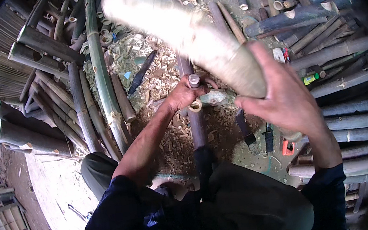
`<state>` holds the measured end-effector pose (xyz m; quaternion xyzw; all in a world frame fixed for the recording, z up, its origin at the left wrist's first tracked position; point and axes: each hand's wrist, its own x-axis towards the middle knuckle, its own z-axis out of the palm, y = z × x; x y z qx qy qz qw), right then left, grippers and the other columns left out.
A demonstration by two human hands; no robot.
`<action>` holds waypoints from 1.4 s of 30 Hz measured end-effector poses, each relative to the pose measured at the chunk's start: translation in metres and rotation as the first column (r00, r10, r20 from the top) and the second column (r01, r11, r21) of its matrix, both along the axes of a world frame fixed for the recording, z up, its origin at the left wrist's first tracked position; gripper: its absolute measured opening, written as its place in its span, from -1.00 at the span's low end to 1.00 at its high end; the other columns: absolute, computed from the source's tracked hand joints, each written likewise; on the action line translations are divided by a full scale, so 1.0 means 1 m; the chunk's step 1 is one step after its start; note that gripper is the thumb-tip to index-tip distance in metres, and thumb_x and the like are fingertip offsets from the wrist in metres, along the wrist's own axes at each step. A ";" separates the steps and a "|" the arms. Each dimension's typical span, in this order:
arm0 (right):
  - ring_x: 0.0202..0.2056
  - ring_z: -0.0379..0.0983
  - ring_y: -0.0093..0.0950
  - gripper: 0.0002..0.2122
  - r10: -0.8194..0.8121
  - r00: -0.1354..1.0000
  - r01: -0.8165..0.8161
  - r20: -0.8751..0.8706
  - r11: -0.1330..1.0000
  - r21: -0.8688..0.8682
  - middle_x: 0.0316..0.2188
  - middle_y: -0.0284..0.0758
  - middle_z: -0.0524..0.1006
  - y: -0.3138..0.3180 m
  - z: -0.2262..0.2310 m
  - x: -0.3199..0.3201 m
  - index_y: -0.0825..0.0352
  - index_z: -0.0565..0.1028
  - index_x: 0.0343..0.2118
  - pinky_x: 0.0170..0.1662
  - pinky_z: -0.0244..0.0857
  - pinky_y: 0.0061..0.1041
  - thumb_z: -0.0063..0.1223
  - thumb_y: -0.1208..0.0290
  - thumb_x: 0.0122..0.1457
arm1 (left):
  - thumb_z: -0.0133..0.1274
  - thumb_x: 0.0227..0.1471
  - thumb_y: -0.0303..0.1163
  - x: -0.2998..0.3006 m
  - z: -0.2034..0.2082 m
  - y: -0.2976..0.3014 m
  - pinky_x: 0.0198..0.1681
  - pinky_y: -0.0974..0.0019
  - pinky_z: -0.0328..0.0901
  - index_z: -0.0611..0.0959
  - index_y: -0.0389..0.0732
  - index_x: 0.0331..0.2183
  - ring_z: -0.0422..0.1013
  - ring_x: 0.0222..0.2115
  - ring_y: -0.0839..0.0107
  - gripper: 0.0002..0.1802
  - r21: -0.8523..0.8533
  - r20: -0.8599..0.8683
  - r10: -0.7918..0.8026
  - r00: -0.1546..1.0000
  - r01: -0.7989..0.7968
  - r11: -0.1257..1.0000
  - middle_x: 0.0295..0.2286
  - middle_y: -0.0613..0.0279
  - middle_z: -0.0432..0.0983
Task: The person carves a section of bamboo by placing a knife against the wood and striking the blade with a wooden block to shave away material.
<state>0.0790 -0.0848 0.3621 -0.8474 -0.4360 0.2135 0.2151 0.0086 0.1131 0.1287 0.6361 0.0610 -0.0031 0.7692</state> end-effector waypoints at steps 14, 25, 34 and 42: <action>-0.21 0.60 -0.25 -0.37 0.043 0.995 -0.072 0.090 0.933 0.353 -0.16 0.01 0.55 0.043 -0.006 0.019 0.44 0.25 0.12 -0.08 0.56 -0.20 0.33 0.37 0.03 | 0.14 -0.16 -0.62 0.020 -0.012 0.022 -0.24 0.39 0.32 0.74 -0.24 -0.24 0.42 -0.36 0.50 -0.67 0.071 0.017 0.013 1.000 -0.014 0.997 -0.34 0.31 0.65; -0.13 0.60 -0.21 -0.34 0.029 0.999 -0.030 0.022 0.998 0.062 -0.05 0.05 0.55 0.046 -0.040 0.030 0.47 0.31 0.12 0.08 0.44 -0.21 0.38 0.28 0.00 | 0.12 -0.09 -0.59 0.019 -0.026 0.012 -0.07 0.27 0.37 0.71 -0.22 -0.19 0.49 -0.25 0.40 -0.67 -0.082 0.040 0.084 0.996 -0.081 0.993 -0.28 0.25 0.65; -0.10 0.57 -0.12 -0.30 0.052 0.998 -0.047 0.018 0.976 -0.214 -0.07 0.04 0.55 0.049 -0.063 0.039 0.51 0.28 0.17 0.05 0.45 -0.22 0.33 0.30 -0.01 | 0.25 -0.12 -0.50 0.035 -0.045 0.007 -0.04 0.27 0.37 0.62 -0.24 -0.03 0.47 -0.21 0.38 -0.49 0.064 -0.051 0.075 0.996 -0.072 0.995 -0.26 0.23 0.62; -0.08 0.58 -0.21 -0.32 0.095 0.988 -0.146 0.121 0.826 0.545 -0.08 -0.01 0.56 0.049 -0.008 0.043 0.41 0.29 0.19 0.01 0.47 -0.21 0.31 0.36 -0.02 | 0.14 -0.13 -0.58 0.028 -0.031 0.014 -0.16 0.33 0.34 0.73 -0.21 -0.28 0.44 -0.29 0.45 -0.72 0.042 -0.002 -0.053 0.999 0.053 0.998 -0.35 0.29 0.61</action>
